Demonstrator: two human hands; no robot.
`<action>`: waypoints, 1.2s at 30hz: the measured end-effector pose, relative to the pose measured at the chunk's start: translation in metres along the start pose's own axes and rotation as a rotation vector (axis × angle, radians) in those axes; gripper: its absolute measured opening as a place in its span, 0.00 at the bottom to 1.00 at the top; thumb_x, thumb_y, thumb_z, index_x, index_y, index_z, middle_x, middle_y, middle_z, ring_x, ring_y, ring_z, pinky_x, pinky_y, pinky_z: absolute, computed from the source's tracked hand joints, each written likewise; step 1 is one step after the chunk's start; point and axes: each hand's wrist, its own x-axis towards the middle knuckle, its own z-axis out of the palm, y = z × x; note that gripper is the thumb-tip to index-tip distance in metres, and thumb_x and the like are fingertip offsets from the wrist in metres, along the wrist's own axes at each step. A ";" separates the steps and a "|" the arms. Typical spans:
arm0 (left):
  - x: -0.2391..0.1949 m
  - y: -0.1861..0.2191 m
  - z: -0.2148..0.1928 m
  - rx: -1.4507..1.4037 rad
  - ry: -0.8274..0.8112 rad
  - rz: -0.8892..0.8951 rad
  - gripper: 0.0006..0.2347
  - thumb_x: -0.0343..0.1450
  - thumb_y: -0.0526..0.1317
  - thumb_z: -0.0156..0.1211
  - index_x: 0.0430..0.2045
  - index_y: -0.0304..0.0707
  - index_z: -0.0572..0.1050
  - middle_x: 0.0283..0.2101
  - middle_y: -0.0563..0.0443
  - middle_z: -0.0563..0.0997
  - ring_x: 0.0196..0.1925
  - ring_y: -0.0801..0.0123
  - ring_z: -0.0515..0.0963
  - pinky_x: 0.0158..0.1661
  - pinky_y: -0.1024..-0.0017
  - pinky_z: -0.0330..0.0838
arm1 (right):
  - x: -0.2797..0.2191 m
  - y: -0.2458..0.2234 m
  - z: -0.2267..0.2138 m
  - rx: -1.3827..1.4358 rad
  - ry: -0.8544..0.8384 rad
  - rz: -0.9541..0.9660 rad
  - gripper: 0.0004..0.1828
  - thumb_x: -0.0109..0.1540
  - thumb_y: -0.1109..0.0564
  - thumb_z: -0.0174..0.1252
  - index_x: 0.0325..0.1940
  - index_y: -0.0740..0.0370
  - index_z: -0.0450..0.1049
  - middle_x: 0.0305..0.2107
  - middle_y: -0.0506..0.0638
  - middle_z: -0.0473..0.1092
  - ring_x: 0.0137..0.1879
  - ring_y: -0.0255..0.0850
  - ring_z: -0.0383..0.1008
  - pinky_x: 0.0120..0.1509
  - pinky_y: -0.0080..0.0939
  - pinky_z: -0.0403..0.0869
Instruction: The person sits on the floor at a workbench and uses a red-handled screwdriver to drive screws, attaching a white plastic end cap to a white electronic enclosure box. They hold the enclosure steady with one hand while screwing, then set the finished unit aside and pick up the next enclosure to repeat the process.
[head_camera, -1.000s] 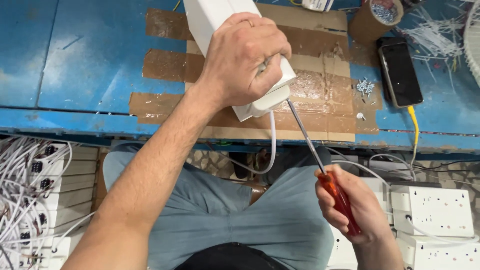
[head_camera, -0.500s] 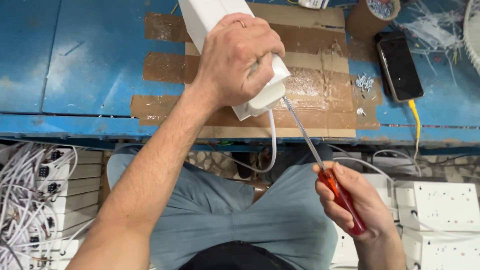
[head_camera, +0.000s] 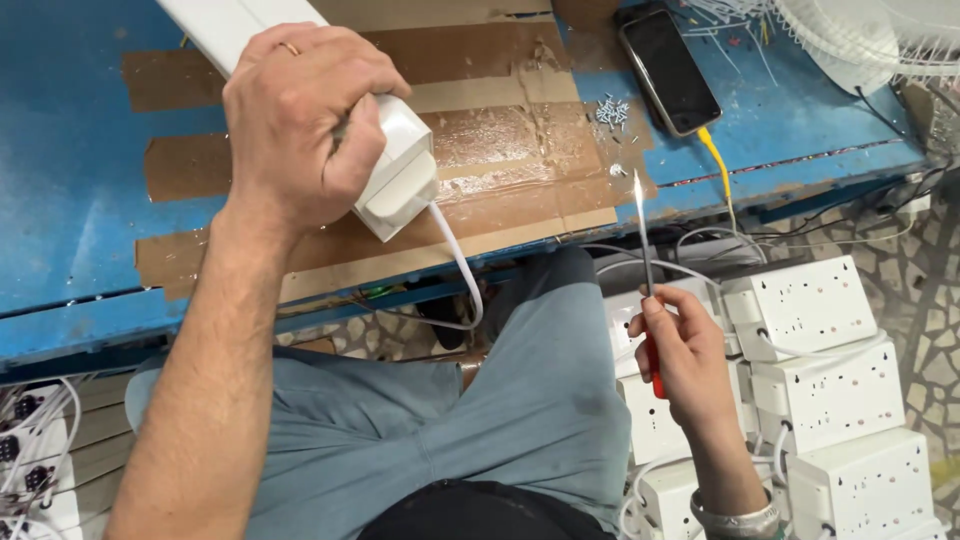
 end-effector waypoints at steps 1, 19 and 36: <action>0.002 0.002 -0.001 -0.001 0.001 0.001 0.09 0.70 0.33 0.50 0.33 0.40 0.80 0.41 0.53 0.84 0.48 0.64 0.82 0.61 0.63 0.69 | 0.005 0.008 -0.004 0.000 0.002 -0.001 0.14 0.69 0.53 0.51 0.54 0.65 0.69 0.27 0.50 0.71 0.19 0.32 0.62 0.18 0.33 0.60; 0.003 0.028 -0.001 0.066 0.090 0.046 0.07 0.71 0.31 0.54 0.36 0.39 0.80 0.43 0.51 0.84 0.50 0.61 0.83 0.60 0.57 0.70 | 0.004 0.013 -0.004 0.095 -0.039 0.103 0.16 0.69 0.52 0.51 0.55 0.64 0.69 0.29 0.49 0.71 0.20 0.33 0.62 0.19 0.33 0.60; -0.081 0.097 0.128 -1.891 0.408 -1.145 0.12 0.80 0.40 0.51 0.55 0.35 0.75 0.54 0.43 0.81 0.55 0.66 0.82 0.54 0.68 0.78 | -0.051 -0.035 0.055 0.026 -0.429 0.087 0.18 0.67 0.54 0.50 0.59 0.64 0.70 0.26 0.51 0.70 0.20 0.32 0.62 0.18 0.31 0.59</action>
